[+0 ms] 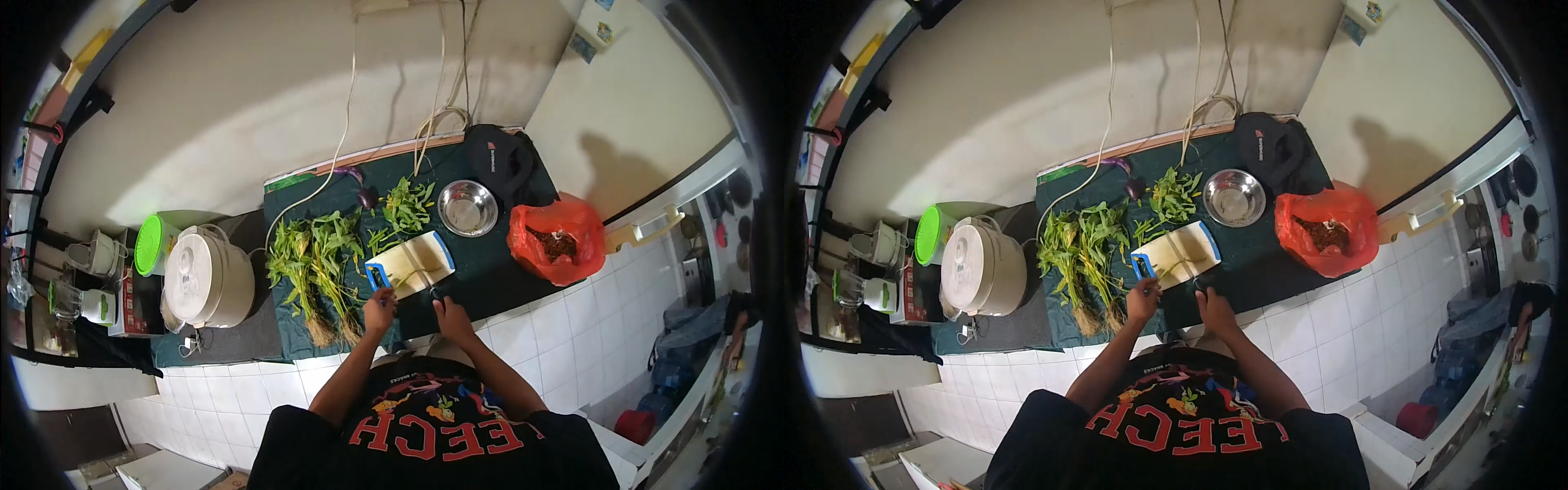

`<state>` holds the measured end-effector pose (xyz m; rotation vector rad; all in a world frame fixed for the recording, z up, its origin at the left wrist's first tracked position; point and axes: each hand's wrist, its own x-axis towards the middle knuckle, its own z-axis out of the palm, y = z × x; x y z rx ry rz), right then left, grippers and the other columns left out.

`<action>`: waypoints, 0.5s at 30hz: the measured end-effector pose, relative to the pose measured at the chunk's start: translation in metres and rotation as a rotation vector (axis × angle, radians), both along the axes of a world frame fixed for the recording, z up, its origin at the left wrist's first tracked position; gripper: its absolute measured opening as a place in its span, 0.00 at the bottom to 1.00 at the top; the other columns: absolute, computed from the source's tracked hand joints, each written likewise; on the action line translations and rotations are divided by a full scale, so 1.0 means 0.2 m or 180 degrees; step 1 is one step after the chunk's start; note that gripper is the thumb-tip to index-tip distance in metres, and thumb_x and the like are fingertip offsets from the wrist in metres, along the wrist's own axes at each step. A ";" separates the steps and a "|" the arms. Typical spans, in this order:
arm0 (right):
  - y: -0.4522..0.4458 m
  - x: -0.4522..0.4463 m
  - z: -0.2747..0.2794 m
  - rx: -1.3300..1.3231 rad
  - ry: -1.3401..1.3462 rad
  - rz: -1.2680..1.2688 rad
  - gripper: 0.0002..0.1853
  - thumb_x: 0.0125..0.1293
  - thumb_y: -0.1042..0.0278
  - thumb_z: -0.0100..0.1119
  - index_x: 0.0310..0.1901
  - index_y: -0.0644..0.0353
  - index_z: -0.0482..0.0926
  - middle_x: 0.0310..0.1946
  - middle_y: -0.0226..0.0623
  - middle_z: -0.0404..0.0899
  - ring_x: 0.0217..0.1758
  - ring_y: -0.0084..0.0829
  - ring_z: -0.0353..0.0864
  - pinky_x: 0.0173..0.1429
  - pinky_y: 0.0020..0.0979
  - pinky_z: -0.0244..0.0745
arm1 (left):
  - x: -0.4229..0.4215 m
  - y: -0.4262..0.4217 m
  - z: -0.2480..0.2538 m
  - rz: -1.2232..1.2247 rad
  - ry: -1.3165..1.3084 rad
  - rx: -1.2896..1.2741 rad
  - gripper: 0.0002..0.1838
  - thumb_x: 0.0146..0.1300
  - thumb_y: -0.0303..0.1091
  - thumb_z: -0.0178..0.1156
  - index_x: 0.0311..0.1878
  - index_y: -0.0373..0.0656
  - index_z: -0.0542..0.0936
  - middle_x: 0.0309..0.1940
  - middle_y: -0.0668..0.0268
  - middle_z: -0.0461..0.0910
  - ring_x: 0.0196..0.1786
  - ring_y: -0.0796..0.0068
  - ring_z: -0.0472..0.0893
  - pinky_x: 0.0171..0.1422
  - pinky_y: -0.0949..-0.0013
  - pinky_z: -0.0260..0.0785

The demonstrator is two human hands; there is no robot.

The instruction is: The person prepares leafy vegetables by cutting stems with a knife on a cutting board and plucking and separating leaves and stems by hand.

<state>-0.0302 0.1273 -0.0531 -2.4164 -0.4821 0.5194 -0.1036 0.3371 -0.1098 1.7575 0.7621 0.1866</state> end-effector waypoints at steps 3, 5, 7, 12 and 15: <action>-0.11 0.03 0.09 0.0299 -0.0053 -0.0134 0.23 0.77 0.49 0.45 0.42 0.66 0.72 0.28 0.63 0.79 0.36 0.67 0.79 0.39 0.60 0.72 | 0.06 0.00 0.09 -0.0198 -0.0008 0.0225 0.13 0.66 0.30 0.63 0.52 0.39 0.83 0.37 0.58 0.88 0.39 0.69 0.88 0.42 0.68 0.78; -0.21 0.04 0.15 0.0479 -0.0136 -0.0213 0.22 0.77 0.50 0.45 0.41 0.67 0.71 0.27 0.63 0.78 0.36 0.67 0.79 0.38 0.60 0.70 | 0.12 -0.03 0.10 -0.0273 -0.0153 0.0149 0.13 0.66 0.31 0.63 0.52 0.39 0.83 0.38 0.57 0.88 0.40 0.69 0.88 0.42 0.68 0.77; -0.33 0.04 0.14 0.0394 -0.0123 -0.0330 0.22 0.77 0.50 0.45 0.42 0.66 0.71 0.27 0.62 0.78 0.37 0.67 0.79 0.37 0.59 0.70 | 0.23 -0.07 0.16 -0.0499 -0.0039 0.0262 0.13 0.65 0.31 0.63 0.52 0.39 0.83 0.37 0.56 0.88 0.41 0.64 0.88 0.45 0.65 0.77; -0.52 -0.01 0.14 0.0184 0.0093 -0.0744 0.21 0.77 0.50 0.46 0.45 0.65 0.72 0.28 0.62 0.79 0.38 0.66 0.80 0.37 0.58 0.70 | 0.44 -0.12 0.13 -0.1089 -0.0252 0.1244 0.12 0.62 0.35 0.64 0.47 0.41 0.84 0.37 0.58 0.84 0.44 0.50 0.81 0.52 0.51 0.74; -0.59 -0.03 0.14 0.0162 0.0064 -0.0839 0.22 0.77 0.49 0.46 0.46 0.65 0.73 0.30 0.62 0.80 0.38 0.65 0.80 0.37 0.57 0.72 | 0.48 -0.13 0.11 -0.1348 -0.0586 0.2182 0.12 0.58 0.35 0.64 0.43 0.43 0.87 0.43 0.59 0.83 0.51 0.52 0.79 0.58 0.54 0.72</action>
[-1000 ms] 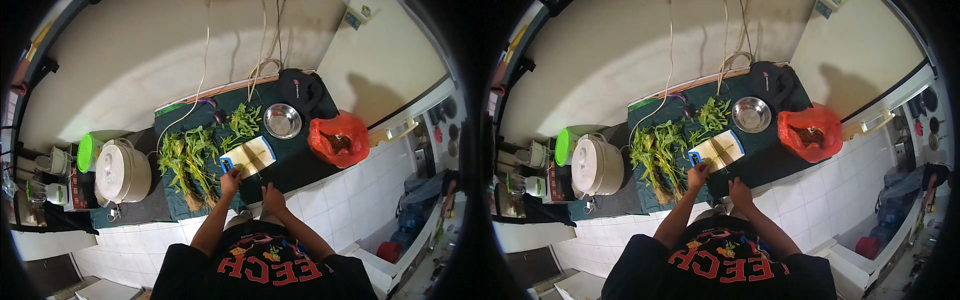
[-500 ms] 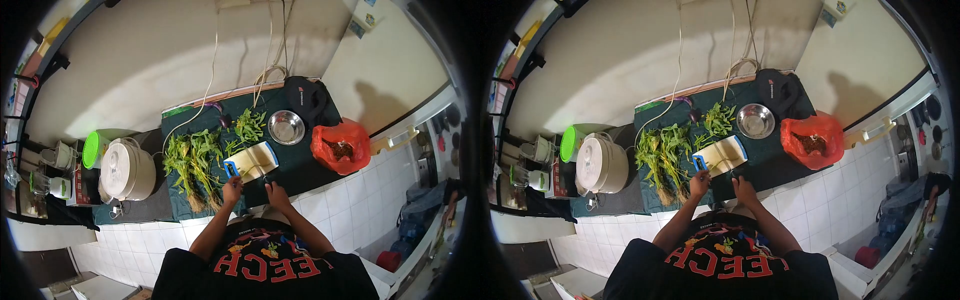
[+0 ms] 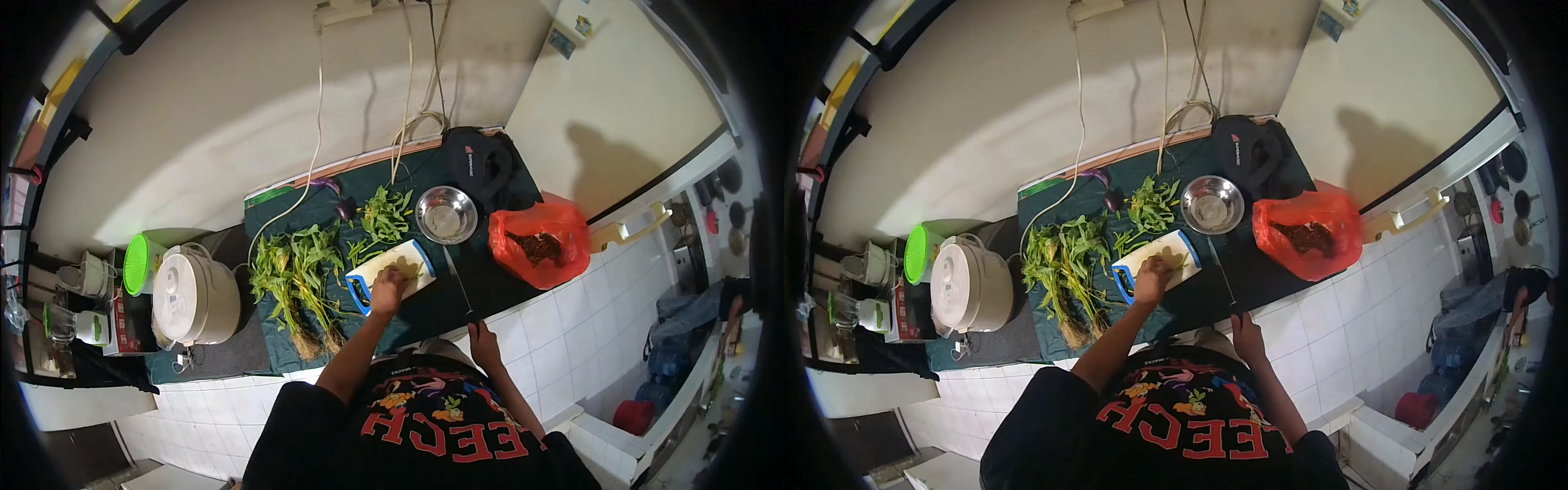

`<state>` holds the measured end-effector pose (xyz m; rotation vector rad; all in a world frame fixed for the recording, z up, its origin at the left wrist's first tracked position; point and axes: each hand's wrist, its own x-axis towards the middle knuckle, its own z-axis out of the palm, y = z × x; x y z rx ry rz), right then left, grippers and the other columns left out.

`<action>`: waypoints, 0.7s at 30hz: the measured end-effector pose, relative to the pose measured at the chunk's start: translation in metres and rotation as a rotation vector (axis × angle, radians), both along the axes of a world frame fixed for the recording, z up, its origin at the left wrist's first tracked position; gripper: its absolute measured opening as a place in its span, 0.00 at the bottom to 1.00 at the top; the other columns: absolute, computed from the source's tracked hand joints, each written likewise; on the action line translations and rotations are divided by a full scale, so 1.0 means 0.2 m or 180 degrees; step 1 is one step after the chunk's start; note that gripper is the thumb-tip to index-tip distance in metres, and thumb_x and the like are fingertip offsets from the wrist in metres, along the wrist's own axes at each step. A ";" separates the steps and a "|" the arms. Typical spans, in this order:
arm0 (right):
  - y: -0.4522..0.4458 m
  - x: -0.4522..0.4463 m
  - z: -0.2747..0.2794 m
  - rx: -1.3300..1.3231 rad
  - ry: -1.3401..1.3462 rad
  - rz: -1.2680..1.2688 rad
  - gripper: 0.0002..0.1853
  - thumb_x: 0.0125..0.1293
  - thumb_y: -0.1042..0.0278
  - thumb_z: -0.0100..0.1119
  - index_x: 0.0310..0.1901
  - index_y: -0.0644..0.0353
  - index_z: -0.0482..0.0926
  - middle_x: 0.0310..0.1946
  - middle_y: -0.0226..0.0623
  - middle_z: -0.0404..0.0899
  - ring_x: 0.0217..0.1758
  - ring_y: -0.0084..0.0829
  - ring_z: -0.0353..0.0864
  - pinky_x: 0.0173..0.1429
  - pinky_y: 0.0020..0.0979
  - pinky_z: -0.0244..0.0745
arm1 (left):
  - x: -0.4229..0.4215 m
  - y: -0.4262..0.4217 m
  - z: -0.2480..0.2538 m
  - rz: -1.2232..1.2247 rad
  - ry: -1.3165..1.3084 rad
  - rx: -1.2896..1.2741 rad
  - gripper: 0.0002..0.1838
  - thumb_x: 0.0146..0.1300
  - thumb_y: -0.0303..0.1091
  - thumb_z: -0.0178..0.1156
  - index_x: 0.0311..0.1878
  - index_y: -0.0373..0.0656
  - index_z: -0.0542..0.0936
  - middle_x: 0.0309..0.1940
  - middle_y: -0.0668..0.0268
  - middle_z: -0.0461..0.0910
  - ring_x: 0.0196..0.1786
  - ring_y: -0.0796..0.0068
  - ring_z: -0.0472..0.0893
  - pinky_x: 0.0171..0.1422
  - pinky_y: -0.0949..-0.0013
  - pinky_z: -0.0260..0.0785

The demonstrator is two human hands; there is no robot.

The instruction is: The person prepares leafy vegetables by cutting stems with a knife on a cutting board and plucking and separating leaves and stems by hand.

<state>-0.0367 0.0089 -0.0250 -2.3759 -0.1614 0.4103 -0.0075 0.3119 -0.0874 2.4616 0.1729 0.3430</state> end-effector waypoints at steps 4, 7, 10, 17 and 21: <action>-0.04 0.01 -0.02 -0.0159 0.0106 0.0149 0.23 0.77 0.48 0.45 0.49 0.66 0.72 0.30 0.63 0.80 0.37 0.64 0.81 0.38 0.57 0.74 | 0.02 0.06 -0.02 -0.0288 0.0139 0.0243 0.11 0.58 0.36 0.62 0.44 0.47 0.85 0.46 0.61 0.81 0.53 0.55 0.77 0.60 0.55 0.69; -0.04 0.02 -0.06 -0.0183 0.0038 0.0224 0.22 0.77 0.49 0.47 0.46 0.65 0.73 0.28 0.62 0.80 0.36 0.64 0.81 0.36 0.56 0.73 | 0.04 0.15 -0.03 -0.0306 0.0306 0.0630 0.12 0.59 0.36 0.62 0.46 0.49 0.85 0.45 0.63 0.82 0.52 0.56 0.77 0.58 0.54 0.68; -0.03 0.05 -0.05 -0.0216 -0.0017 0.0400 0.22 0.77 0.49 0.47 0.44 0.66 0.72 0.27 0.62 0.79 0.35 0.65 0.80 0.36 0.57 0.73 | 0.05 0.26 -0.04 0.0038 0.0281 0.0959 0.11 0.61 0.36 0.60 0.46 0.51 0.83 0.43 0.66 0.82 0.52 0.59 0.77 0.56 0.55 0.67; -0.02 0.05 0.00 -0.0426 0.0114 0.0703 0.22 0.77 0.48 0.45 0.45 0.65 0.71 0.26 0.62 0.79 0.33 0.64 0.81 0.35 0.59 0.74 | 0.08 0.49 -0.01 0.0711 0.0095 0.1354 0.07 0.62 0.35 0.60 0.43 0.53 0.83 0.40 0.69 0.81 0.49 0.62 0.76 0.56 0.56 0.65; -0.04 0.04 0.00 -0.0377 0.0118 0.0743 0.21 0.77 0.47 0.46 0.48 0.61 0.69 0.26 0.61 0.80 0.32 0.63 0.81 0.35 0.59 0.75 | 0.08 0.56 -0.03 0.0746 0.0495 0.0977 0.14 0.61 0.39 0.62 0.49 0.53 0.84 0.47 0.69 0.83 0.55 0.61 0.76 0.62 0.54 0.64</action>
